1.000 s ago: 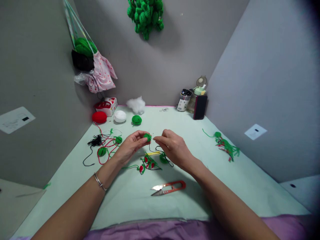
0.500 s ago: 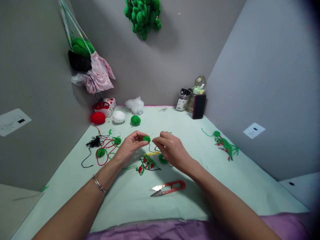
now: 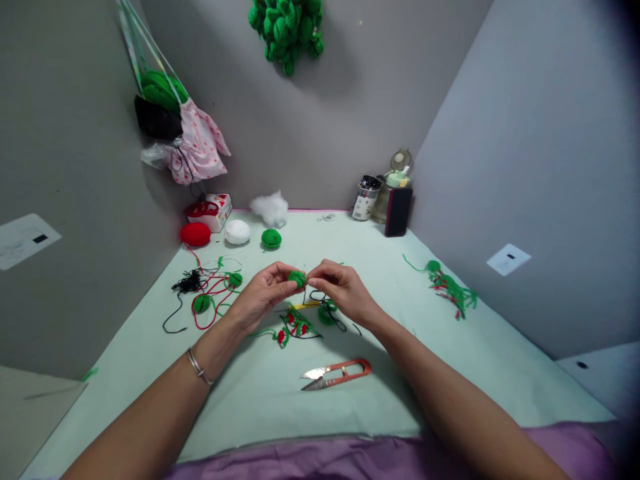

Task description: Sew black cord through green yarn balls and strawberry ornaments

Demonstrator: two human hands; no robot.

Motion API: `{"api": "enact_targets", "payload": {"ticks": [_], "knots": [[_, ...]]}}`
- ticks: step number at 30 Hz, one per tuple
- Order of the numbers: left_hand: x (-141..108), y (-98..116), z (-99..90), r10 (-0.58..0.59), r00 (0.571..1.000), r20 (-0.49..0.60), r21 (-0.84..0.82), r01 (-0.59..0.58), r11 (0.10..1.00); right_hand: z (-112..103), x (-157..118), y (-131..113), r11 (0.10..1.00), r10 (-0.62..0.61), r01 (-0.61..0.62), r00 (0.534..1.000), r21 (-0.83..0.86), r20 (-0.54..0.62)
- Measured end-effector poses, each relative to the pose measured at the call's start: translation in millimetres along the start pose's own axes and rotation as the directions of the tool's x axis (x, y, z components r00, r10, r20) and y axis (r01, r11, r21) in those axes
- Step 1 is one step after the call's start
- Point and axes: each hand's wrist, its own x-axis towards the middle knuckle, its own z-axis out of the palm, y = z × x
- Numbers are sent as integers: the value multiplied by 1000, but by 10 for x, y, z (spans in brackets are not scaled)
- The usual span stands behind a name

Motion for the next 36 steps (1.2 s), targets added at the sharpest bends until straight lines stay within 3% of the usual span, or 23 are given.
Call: {"api": "enact_targets", "payload": {"ticks": [6,15,24,36], "knots": [[-2,-42,19,-6,1000,-7,-68,5,998,140,-27,38,996,-13,22,994,82,-105],[-22,-57,68,6,998,-61,-18,-7,1000,190,-45,118,993,-120,118,976,-26,-180],[-29,-40,63,-16,1000,-26,18,16,1000,-10,11,95,994,-59,60,998,92,-15],[-57,12,125,-98,995,35,-31,99,995,-202,17,53,992,-59,42,989,123,134]]}}
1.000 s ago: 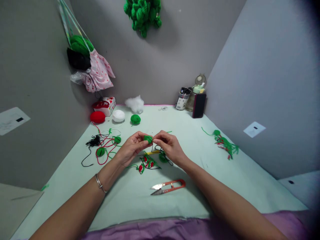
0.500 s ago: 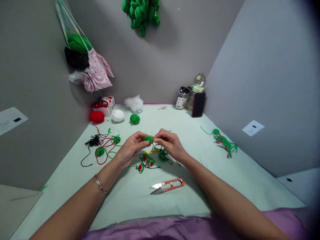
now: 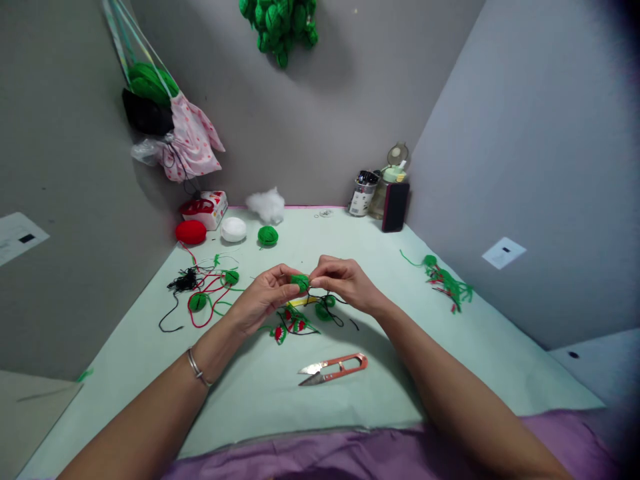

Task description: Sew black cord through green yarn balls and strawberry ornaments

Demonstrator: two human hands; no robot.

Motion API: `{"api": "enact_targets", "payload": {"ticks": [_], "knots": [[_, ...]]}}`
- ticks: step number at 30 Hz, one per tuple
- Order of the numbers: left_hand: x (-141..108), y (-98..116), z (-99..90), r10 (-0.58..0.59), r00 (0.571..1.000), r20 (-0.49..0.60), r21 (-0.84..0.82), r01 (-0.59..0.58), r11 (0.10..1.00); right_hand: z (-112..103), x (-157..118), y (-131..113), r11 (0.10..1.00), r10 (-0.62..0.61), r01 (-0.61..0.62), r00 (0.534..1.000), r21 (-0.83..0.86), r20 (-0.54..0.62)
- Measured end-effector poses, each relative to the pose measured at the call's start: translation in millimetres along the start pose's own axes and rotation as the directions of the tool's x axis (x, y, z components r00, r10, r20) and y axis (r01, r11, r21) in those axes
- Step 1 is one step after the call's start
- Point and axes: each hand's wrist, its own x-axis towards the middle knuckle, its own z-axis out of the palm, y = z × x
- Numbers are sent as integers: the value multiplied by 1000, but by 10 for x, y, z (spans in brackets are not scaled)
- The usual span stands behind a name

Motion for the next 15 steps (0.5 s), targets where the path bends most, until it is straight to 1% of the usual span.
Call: {"api": "enact_targets", "payload": {"ticks": [4,10,15], "knots": [[2,-1,-4,0,1000,0,2,0,1000,-9,2,27,1000,12,-12,1000,16,3],[23,-58,-22,4,1000,-5,-57,-5,998,62,3,69,988,61,-58,998,144,-12],[40,-106,-14,6,1000,-28,-86,-9,996,101,2,51,994,19,-12,998,111,-63]]}}
